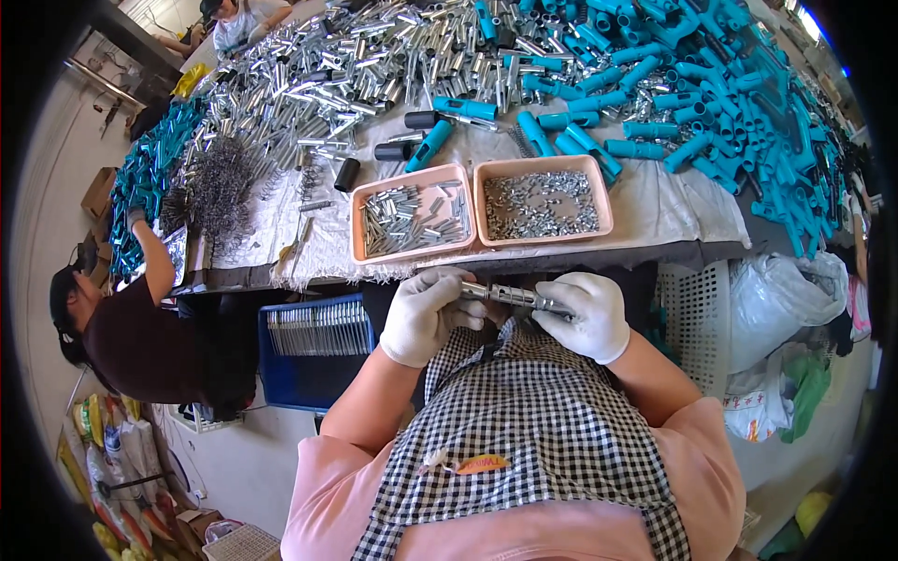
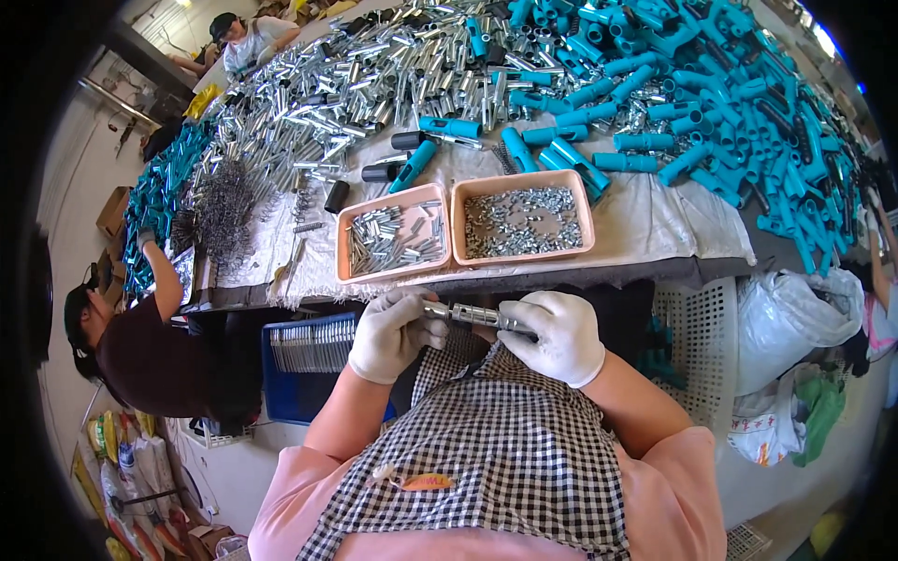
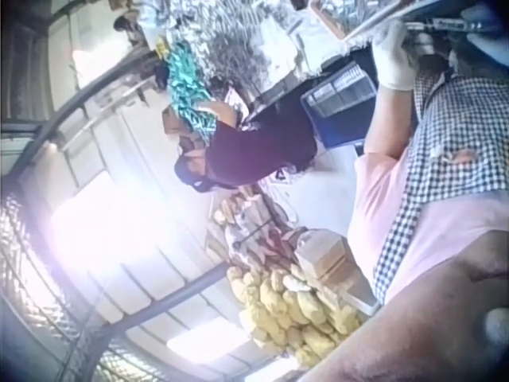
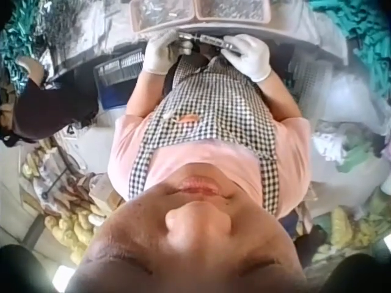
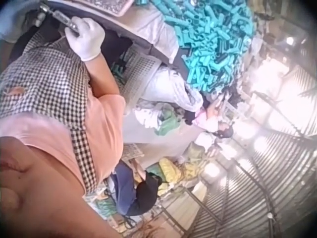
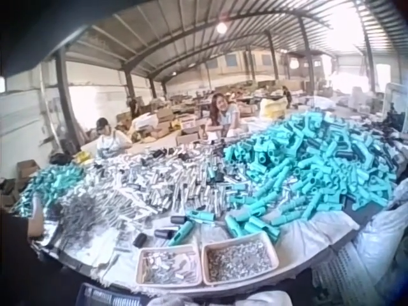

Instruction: Assembling metal rods and plastic handles into finished hardware components at a workshop table.

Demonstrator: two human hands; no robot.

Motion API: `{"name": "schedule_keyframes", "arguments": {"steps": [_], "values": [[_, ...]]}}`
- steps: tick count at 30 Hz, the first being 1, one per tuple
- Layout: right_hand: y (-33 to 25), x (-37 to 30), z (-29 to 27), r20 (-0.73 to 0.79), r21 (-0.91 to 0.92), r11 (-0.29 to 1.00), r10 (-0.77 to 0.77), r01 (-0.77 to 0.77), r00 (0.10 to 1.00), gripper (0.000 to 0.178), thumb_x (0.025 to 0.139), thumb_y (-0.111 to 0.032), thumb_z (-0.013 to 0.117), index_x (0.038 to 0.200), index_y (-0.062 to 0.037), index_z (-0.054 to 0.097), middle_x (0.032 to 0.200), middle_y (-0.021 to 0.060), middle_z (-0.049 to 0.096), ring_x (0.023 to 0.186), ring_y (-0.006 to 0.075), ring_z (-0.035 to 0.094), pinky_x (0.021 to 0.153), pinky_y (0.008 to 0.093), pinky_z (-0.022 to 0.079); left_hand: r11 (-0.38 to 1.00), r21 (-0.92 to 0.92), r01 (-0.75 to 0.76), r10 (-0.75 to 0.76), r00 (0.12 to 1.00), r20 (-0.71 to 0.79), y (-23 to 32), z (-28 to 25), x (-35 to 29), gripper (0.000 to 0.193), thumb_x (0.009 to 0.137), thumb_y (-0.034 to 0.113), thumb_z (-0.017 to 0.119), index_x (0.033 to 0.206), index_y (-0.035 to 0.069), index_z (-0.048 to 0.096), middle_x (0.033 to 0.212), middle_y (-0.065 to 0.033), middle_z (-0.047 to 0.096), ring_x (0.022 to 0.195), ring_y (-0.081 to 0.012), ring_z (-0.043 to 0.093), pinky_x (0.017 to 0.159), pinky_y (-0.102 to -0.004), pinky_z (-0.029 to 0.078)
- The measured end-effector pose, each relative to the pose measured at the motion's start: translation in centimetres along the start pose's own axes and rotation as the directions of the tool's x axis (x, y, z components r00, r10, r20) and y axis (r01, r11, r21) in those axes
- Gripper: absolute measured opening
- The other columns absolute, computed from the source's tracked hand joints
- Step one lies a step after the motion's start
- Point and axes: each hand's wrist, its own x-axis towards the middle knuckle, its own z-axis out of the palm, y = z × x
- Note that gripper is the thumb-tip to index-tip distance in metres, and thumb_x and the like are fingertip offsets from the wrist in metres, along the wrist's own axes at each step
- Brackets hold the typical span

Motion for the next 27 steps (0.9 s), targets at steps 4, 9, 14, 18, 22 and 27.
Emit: {"name": "schedule_keyframes", "arguments": {"steps": [4, 9, 14, 18, 22, 27], "values": [[-0.5, 0.0, -0.3, -0.009, 0.016, 1.0, 0.006, -0.006, 1.0, 0.034, 0.059, -0.012, 0.08, 0.091, -0.0095, 0.068, 0.076, 0.005, 0.065, 0.062, 0.0227, 0.063, 0.053, 0.0324, 0.051, 0.996, -0.009, 0.089, -0.088, 0.993, 0.081, 0.3, 0.1, 0.2, 0.021, 0.096, 0.007, 0.05, 0.105, -0.009, 0.06, 0.086, -0.0171, 0.065, 0.071, -0.0225, 0.067, 0.063, -0.0323, 0.058], [-0.5, -0.3, -0.5, -0.009, -0.018, 1.0, 0.014, -0.014, 1.0, 0.033, 0.06, -0.013, 0.08, 0.091, -0.0095, 0.068, 0.075, 0.0045, 0.064, 0.062, 0.0225, 0.063, 0.052, 0.0327, 0.05, 0.948, 0.318, 0.01, -0.028, 0.998, 0.053, -0.7, 0.9, 0.5, 0.025, 0.096, 0.014, 0.053, 0.106, -0.006, 0.063, 0.071, -0.0084, 0.06, 0.055, -0.0134, 0.053, 0.053, -0.0248, 0.042], [-0.4, -0.7, 0.1, -0.031, -0.056, 0.998, -0.024, 0.023, 0.999, 0.034, 0.06, -0.014, 0.08, 0.092, -0.01, 0.067, 0.077, 0.0042, 0.064, 0.062, 0.0219, 0.063, 0.052, 0.0323, 0.05, 0.78, 0.622, -0.071, 0.071, 0.997, 0.026, -0.8, 2.7, 0.0, 0.034, 0.101, 0.023, 0.045, 0.108, -0.005, 0.064, 0.064, 0.0002, 0.052, 0.052, -0.0063, 0.045, 0.049, -0.0205, 0.037], [-0.5, -0.3, 0.1, -0.048, -0.073, 0.995, -0.066, 0.062, 0.997, 0.034, 0.06, -0.014, 0.08, 0.091, -0.0091, 0.067, 0.077, 0.0043, 0.063, 0.062, 0.0219, 0.062, 0.051, 0.0324, 0.049, 0.728, 0.684, -0.048, 0.046, 0.999, 0.021, -0.3, 3.4, 0.0, 0.036, 0.102, 0.025, 0.043, 0.108, -0.003, 0.064, 0.062, 0.001, 0.052, 0.05, -0.0055, 0.044, 0.046, -0.0206, 0.036], [0.1, -0.5, 0.3, -0.089, -0.024, 0.998, -0.055, 0.053, 0.994, 0.038, 0.059, -0.011, 0.081, 0.094, -0.0087, 0.066, 0.078, 0.0058, 0.063, 0.063, 0.0234, 0.063, 0.052, 0.0328, 0.05, 0.679, 0.733, -0.036, 0.037, 0.999, 0.015, 0.0, 3.9, 0.5, 0.037, 0.102, 0.025, 0.041, 0.099, -0.002, 0.066, 0.07, -0.0043, 0.065, 0.049, -0.0046, 0.047, 0.045, -0.021, 0.039], [1.6, -0.7, 0.2, -0.119, -0.004, 1.0, 0.001, -0.001, 0.993, 0.037, 0.059, -0.011, 0.081, 0.093, -0.0078, 0.066, 0.078, 0.0072, 0.063, 0.064, 0.0243, 0.064, 0.054, 0.0334, 0.051, 0.563, 0.823, -0.078, 0.054, 0.997, 0.057, 0.5, 4.7, 2.3, 0.037, 0.101, 0.026, 0.042, 0.101, -0.002, 0.066, 0.06, -0.0012, 0.056, 0.048, -0.0069, 0.05, 0.044, -0.0217, 0.039]]}}
